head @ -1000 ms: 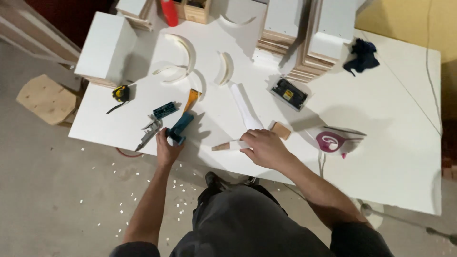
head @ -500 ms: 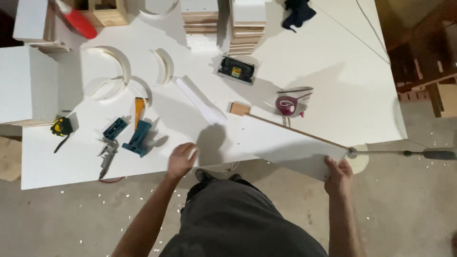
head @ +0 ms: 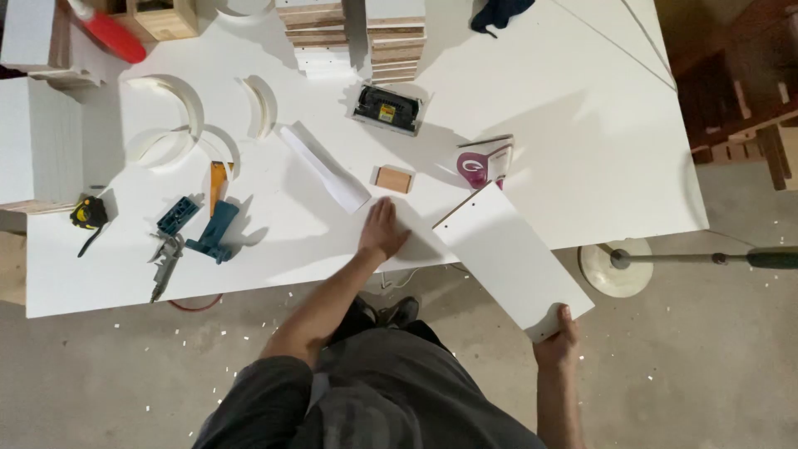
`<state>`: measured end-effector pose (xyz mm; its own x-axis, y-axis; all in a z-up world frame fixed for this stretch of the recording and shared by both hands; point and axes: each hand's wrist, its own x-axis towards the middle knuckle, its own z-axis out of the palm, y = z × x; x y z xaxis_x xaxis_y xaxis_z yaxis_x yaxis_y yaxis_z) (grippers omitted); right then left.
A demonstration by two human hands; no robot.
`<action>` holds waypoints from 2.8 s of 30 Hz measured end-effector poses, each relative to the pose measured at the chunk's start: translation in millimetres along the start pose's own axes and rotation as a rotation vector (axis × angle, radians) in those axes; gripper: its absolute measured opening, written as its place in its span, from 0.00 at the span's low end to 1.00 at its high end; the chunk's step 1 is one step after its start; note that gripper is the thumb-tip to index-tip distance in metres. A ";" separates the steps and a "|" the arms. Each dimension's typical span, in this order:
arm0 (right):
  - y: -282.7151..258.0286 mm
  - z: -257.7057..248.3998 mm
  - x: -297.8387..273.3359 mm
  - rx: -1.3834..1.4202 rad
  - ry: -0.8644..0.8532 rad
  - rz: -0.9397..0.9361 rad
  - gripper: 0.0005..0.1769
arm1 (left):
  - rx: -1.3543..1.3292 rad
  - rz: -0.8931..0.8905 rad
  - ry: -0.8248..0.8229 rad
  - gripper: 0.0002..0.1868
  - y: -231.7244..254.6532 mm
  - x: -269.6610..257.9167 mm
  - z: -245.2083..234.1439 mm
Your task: Applying edge banding to wooden boards using an iron and trimming the excess with hand tools
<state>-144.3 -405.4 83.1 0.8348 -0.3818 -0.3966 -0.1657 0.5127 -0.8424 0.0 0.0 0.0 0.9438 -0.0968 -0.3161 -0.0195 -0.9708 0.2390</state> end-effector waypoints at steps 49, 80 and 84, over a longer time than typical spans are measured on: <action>403.2 260.2 -158.8 0.335 0.533 0.251 0.35 | -0.160 -0.077 -0.245 0.39 -503.1 -119.1 -191.4; 309.0 318.0 -300.0 -0.100 0.457 -0.314 0.23 | -0.520 0.737 -0.602 0.20 -186.1 -125.2 -118.1; 397.5 278.4 -276.7 -0.022 0.569 -0.299 0.22 | -0.143 1.131 -0.006 0.16 -156.2 -42.8 -11.1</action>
<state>-295.0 118.1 -40.5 0.4382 -0.8574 -0.2700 0.0150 0.3073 -0.9515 -33.7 158.2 -13.6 0.4076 -0.9020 0.1422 -0.8198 -0.2929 0.4921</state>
